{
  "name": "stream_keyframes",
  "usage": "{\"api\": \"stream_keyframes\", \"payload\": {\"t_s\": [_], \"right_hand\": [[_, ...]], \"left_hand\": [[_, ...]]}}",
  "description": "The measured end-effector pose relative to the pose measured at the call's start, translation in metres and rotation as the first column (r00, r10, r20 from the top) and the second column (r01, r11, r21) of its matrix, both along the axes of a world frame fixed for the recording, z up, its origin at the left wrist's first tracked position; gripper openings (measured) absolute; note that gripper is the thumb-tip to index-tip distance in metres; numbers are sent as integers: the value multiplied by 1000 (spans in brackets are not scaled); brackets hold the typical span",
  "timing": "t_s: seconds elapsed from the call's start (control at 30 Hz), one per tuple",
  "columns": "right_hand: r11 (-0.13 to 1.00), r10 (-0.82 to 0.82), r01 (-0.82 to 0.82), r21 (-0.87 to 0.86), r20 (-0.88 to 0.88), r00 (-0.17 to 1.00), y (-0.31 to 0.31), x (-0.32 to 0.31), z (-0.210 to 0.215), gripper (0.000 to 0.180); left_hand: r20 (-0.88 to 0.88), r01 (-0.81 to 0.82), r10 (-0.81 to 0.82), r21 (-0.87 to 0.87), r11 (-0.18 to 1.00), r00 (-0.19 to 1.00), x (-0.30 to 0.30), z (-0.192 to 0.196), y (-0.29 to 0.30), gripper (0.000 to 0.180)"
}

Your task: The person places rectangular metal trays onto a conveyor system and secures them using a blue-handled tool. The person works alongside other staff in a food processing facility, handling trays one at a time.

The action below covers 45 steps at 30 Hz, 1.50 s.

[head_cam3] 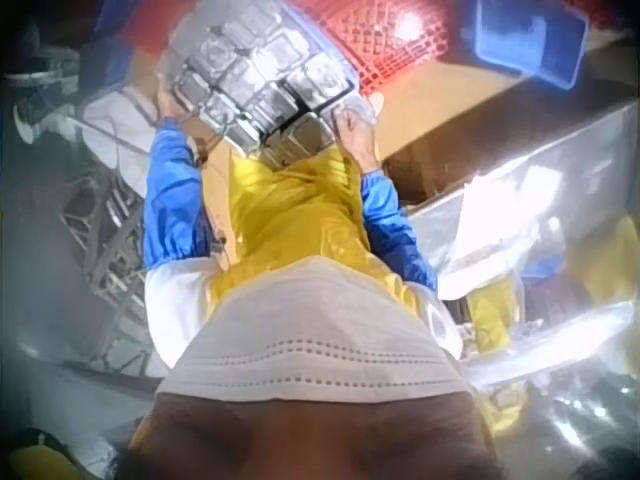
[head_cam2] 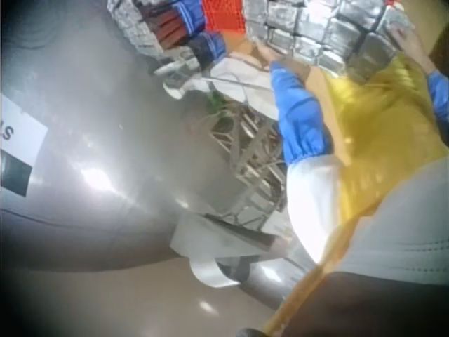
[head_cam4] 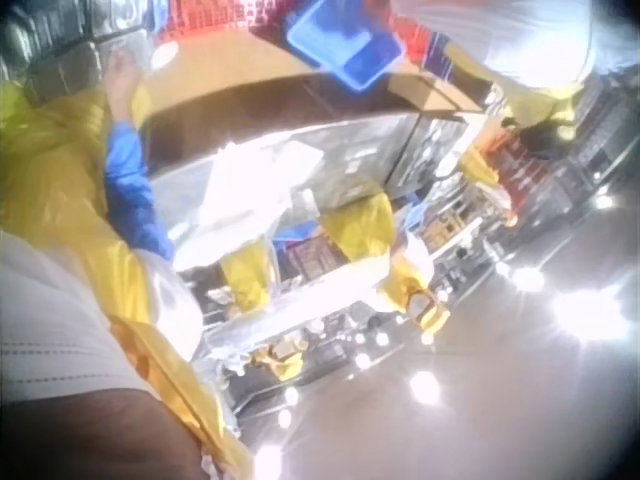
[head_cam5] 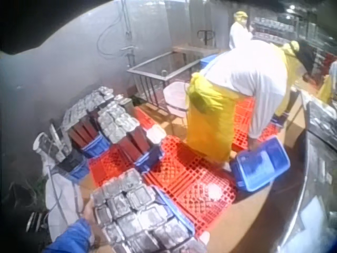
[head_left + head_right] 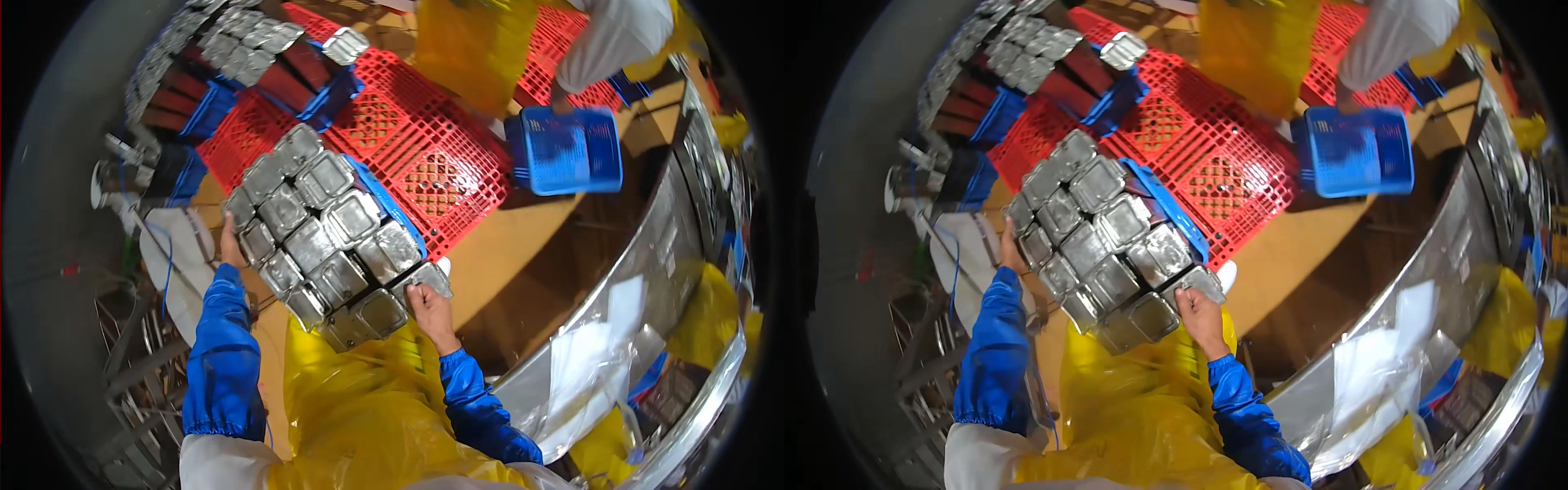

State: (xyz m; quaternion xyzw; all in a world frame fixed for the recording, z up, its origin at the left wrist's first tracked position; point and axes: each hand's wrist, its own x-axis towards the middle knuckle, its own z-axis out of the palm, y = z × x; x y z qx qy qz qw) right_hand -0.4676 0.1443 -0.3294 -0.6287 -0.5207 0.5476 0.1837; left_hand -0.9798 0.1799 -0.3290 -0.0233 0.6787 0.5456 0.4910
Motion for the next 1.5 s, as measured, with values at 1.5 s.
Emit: {"api": "stream_keyframes", "payload": {"t_s": [1.5], "right_hand": [[598, -743, 474, 647, 225, 631, 60, 230, 32, 35]], "left_hand": [[-348, 896, -841, -8, 444, 413, 241, -59, 271, 72]]}}
